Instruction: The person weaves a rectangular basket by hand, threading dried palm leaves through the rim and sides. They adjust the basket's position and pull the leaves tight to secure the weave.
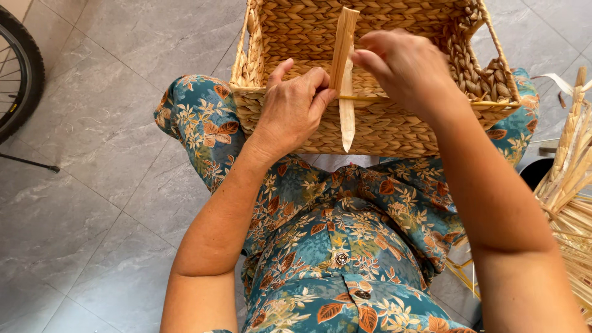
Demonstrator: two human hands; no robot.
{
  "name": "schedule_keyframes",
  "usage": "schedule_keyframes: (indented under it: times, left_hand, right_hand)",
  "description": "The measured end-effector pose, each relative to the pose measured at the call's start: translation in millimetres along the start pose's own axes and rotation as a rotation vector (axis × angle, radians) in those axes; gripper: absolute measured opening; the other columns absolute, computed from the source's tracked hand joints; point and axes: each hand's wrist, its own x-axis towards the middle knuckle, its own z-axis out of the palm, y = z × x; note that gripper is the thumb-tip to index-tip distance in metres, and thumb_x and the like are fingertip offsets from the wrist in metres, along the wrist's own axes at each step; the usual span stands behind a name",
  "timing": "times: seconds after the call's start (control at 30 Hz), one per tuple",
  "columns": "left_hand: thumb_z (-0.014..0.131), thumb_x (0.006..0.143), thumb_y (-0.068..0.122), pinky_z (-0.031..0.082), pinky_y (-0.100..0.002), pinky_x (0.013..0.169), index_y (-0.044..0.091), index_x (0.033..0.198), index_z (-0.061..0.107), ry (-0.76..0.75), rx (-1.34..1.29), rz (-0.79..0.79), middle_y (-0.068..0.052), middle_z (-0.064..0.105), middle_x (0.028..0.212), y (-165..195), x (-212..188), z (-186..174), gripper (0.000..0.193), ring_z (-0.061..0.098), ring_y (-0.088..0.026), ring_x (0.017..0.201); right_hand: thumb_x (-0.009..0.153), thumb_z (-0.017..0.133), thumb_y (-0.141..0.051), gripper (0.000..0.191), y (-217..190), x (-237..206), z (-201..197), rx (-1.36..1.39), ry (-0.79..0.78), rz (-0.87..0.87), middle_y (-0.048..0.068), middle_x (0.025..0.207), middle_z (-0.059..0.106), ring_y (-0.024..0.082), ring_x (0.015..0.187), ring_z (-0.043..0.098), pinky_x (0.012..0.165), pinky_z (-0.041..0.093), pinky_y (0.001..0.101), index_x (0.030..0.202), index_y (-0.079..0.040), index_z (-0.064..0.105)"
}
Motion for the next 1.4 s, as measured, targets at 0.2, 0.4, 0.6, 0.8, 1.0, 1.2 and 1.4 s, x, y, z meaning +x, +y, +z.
schedule_keyframes:
  times: [0.2, 0.4, 0.6, 0.8, 1.0, 1.2, 1.4]
  left_hand:
    - [0.055, 0.103, 0.023, 0.030, -0.054, 0.112, 0.011, 0.097, 0.064, 0.070, 0.086, -0.046, -0.006, 0.071, 0.073, 5, 9, 15, 0.017, 0.071, -0.028, 0.078]
    - [0.056, 0.104, 0.025, 0.031, -0.053, 0.111, 0.012, 0.095, 0.064, 0.095, 0.081, -0.030, -0.005, 0.071, 0.075, 6, 6, 13, 0.018, 0.071, -0.028, 0.079]
    - [0.057, 0.103, 0.030, 0.033, -0.051, 0.108, 0.013, 0.090, 0.066, 0.094, 0.091, -0.061, -0.004, 0.069, 0.070, 16, 7, 11, 0.023, 0.070, -0.027, 0.077]
    - [0.058, 0.102, 0.033, 0.034, -0.050, 0.104, 0.013, 0.088, 0.067, 0.124, 0.129, -0.069, -0.004, 0.070, 0.071, 17, 10, 16, 0.026, 0.069, -0.028, 0.077]
    - [0.060, 0.102, 0.033, 0.035, -0.050, 0.104, 0.013, 0.088, 0.068, 0.114, 0.168, -0.083, -0.006, 0.072, 0.075, 12, 12, 16, 0.025, 0.069, -0.028, 0.080]
    - [0.064, 0.098, 0.014, 0.030, -0.049, 0.113, 0.013, 0.106, 0.069, 0.111, -0.044, 0.145, 0.000, 0.074, 0.098, 8, -3, 2, 0.009, 0.071, -0.020, 0.097]
    - [0.067, 0.100, 0.007, 0.026, -0.047, 0.122, 0.019, 0.112, 0.074, 0.217, 0.056, 0.296, 0.004, 0.072, 0.107, 4, -11, 11, 0.019, 0.069, -0.017, 0.116]
  right_hand:
    - [0.087, 0.081, -0.014, 0.037, -38, -71, -7, -0.246, 0.231, -0.296, 0.009, 0.141, 0.061, 0.030, 0.139, 0.050, 0.118, 0.039, 0.0480, 0.122, -0.021, 0.071]
    - [0.090, 0.080, -0.011, 0.012, -57, -80, 5, 0.016, 0.338, -0.266, 0.006, 0.117, 0.071, 0.030, 0.122, 0.061, 0.102, 0.048, 0.0421, 0.100, -0.015, 0.078]
    - [0.094, 0.071, -0.002, 0.020, -40, -164, -65, 1.108, -0.074, -0.483, 0.010, 0.118, 0.068, 0.023, 0.104, 0.069, 0.090, 0.056, 0.0326, 0.112, -0.008, 0.075]
    - [0.092, 0.067, 0.007, 0.036, -32, -146, -39, 0.751, 0.151, -0.200, 0.016, 0.132, 0.061, 0.022, 0.102, 0.064, 0.090, 0.055, 0.0301, 0.125, -0.008, 0.070]
    - [0.087, 0.073, 0.002, 0.034, -32, -104, 47, 0.214, 0.326, -0.369, 0.020, 0.136, 0.059, 0.024, 0.105, 0.060, 0.093, 0.054, 0.0332, 0.119, -0.007, 0.077]
    - [0.108, 0.059, -0.013, 0.018, 5, -125, 29, 0.726, 0.290, -0.063, 0.011, 0.123, 0.073, 0.021, 0.118, 0.070, 0.106, 0.055, 0.0305, 0.110, -0.003, 0.074]
    - [0.095, 0.069, -0.015, 0.024, -39, -134, 33, 0.311, 0.305, -0.291, 0.017, 0.123, 0.071, 0.029, 0.113, 0.069, 0.100, 0.055, 0.0380, 0.110, 0.003, 0.074]
